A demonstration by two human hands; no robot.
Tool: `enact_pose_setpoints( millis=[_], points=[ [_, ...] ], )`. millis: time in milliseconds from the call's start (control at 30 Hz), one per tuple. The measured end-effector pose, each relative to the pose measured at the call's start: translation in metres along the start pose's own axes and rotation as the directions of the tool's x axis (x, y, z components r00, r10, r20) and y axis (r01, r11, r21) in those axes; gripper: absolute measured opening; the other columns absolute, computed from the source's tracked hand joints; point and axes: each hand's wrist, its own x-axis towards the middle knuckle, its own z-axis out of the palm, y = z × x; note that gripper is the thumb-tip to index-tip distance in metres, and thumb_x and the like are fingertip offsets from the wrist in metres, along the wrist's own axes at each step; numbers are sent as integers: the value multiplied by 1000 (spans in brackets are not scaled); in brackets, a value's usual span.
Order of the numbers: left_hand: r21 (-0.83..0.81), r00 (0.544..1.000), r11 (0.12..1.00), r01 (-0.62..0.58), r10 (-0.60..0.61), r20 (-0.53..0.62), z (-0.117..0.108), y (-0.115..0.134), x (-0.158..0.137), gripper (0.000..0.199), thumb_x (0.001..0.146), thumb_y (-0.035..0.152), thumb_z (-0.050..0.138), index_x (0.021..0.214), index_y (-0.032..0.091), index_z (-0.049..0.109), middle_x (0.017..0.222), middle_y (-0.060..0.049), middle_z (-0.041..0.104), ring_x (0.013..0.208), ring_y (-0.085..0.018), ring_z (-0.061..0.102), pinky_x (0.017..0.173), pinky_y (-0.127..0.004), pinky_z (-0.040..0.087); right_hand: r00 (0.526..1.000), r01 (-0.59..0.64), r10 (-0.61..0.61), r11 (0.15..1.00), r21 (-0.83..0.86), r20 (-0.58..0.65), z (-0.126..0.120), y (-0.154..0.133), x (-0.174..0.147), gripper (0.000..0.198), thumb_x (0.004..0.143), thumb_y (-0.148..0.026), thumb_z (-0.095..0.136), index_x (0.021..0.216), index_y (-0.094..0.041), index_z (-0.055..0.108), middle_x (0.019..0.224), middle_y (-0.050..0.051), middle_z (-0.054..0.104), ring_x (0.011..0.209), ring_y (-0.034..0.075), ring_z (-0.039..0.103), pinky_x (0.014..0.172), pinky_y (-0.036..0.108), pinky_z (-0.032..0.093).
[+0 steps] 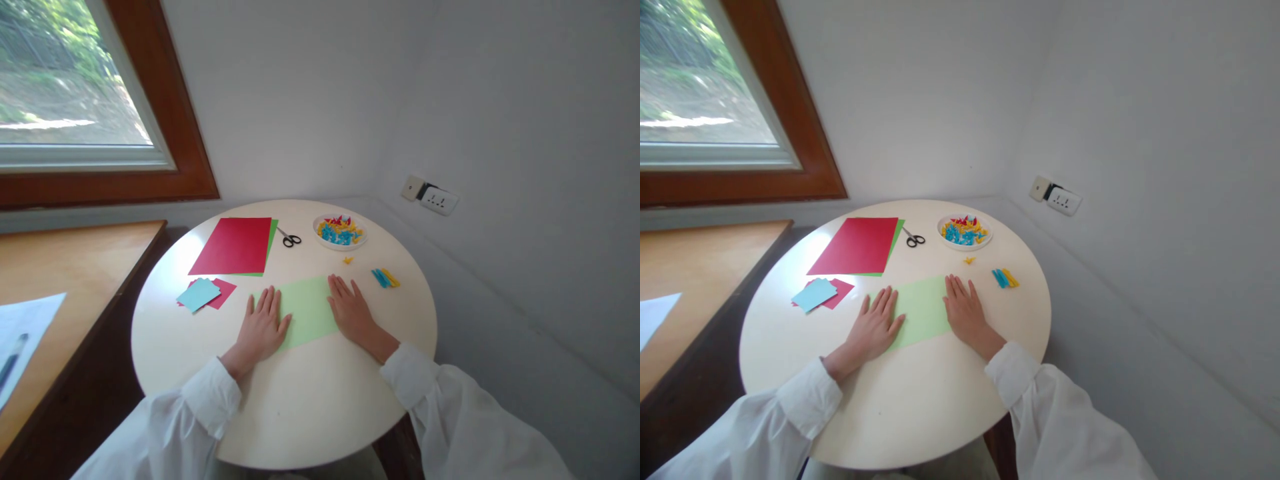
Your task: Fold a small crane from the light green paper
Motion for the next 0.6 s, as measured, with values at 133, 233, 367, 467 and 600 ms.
enact_pose_setpoints(
  millis=[133, 233, 367, 467, 600],
  points=[
    [-5, 999, 999, -52, 52, -3, -1, -1, -2, 62, 93, 47, 27, 138, 5, 36, 144, -21, 34, 135, -31, 30, 108, -54, 22, 999, -16, 15, 1000, 21, 35, 2, 1, -1, 49, 95, -23, 18, 138, -7, 36, 140, 17, 44, 131, 22, 38, 108, 46, 24],
    [-8, 995, 995, -99, 99, -7, -1, -8, -8, 61, 93, 48, 27, 138, 9, 36, 145, -20, 34, 135, -31, 30, 108, -54, 21, 998, -30, 29, 999, 32, 54, 2, 0, -1, 49, 95, -23, 19, 136, -7, 38, 138, 16, 46, 130, 22, 40, 107, 45, 27],
    [15, 999, 999, -39, 39, -24, 1, -24, -20, 62, 92, 48, 28, 138, 7, 37, 144, -20, 35, 134, -31, 32, 108, -51, 23, 998, -17, 15, 1000, 26, 54, 1, 0, -1, 48, 94, -22, 20, 135, -6, 40, 139, 16, 45, 130, 22, 40, 107, 45, 27],
    [33, 998, 999, 28, -26, -49, -2, -32, -26, 59, 92, 44, 31, 136, 5, 39, 142, -22, 38, 133, -32, 33, 108, -51, 24, 999, -17, 17, 1000, 13, 36, 3, 1, -2, 48, 94, -21, 20, 134, -6, 42, 138, 17, 45, 129, 23, 41, 106, 46, 27],
    [-8, 993, 995, -95, 95, -72, -19, -22, -25, 47, 93, 28, 31, 132, 5, 42, 141, -21, 40, 135, -29, 31, 110, -50, 21, 1000, 0, 0, 1000, 3, 9, 6, 1, -2, 48, 94, -21, 21, 133, -6, 43, 137, 17, 46, 128, 24, 42, 105, 47, 28]
  ],
)
